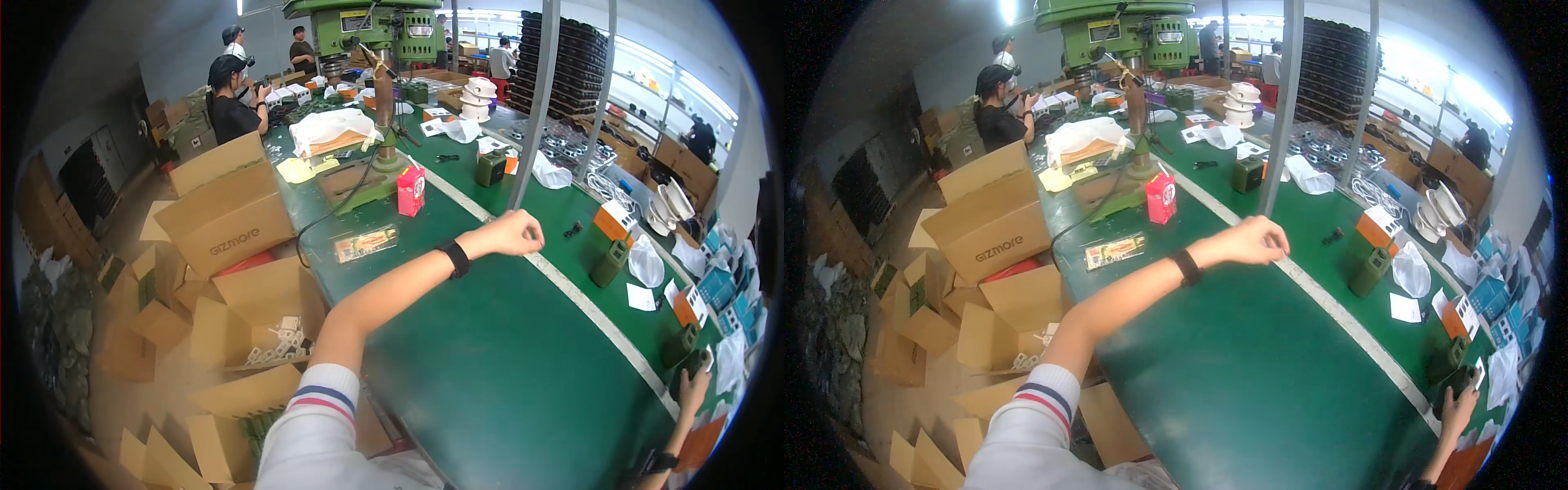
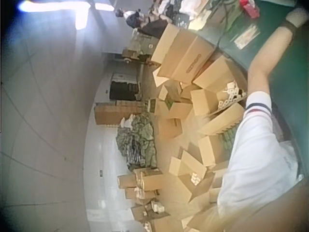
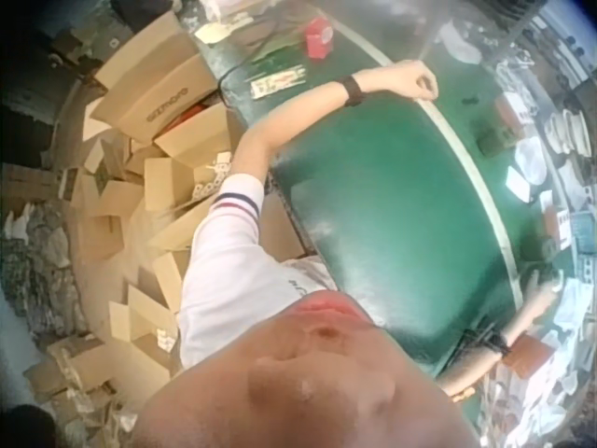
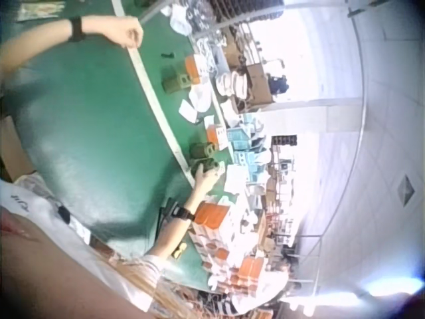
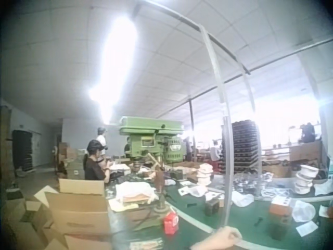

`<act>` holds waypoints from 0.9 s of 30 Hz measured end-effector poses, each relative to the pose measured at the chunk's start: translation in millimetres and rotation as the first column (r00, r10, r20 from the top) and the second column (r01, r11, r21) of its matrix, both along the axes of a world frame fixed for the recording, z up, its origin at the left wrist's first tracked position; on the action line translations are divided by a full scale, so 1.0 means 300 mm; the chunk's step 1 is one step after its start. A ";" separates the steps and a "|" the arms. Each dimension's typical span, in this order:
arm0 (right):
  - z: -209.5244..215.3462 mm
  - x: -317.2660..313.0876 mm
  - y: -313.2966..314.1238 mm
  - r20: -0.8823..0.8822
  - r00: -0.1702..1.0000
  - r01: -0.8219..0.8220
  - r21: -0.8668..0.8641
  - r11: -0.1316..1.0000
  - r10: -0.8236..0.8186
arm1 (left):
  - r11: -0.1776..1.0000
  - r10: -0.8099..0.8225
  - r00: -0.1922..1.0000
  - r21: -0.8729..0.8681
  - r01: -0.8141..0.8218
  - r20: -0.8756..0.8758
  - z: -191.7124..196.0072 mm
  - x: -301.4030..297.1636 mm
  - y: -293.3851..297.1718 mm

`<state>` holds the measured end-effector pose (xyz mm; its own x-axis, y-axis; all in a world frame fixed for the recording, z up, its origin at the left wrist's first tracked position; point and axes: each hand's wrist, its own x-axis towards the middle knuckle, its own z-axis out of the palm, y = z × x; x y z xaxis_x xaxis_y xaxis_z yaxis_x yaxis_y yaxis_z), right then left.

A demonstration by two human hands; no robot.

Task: The recorder is testing and organizing walkie-talkie units on a production line workbench.

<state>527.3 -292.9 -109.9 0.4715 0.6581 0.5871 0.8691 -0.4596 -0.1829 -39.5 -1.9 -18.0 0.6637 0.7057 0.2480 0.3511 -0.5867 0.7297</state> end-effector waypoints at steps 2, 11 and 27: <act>0.072 -0.214 -0.043 -0.056 0.965 -0.252 0.091 0.964 0.257 | 0.996 0.068 0.997 -0.065 -0.064 0.048 -0.002 -0.044 0.023; 0.133 -0.791 -0.105 -0.177 0.833 -0.534 -0.001 0.846 0.525 | 0.889 0.446 0.893 -0.149 -0.434 0.061 -0.117 -0.162 0.298; 0.131 -1.031 -0.085 -0.264 0.858 -0.478 -0.099 0.873 0.441 | 0.786 0.520 0.838 0.291 -0.545 0.165 -0.411 0.111 0.831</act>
<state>218.0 -318.4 -70.4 0.1993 0.9057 0.3740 0.9315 -0.0566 -0.3593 -6.3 247.5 -141.3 0.1771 0.8172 0.5485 0.6296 -0.5224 0.5750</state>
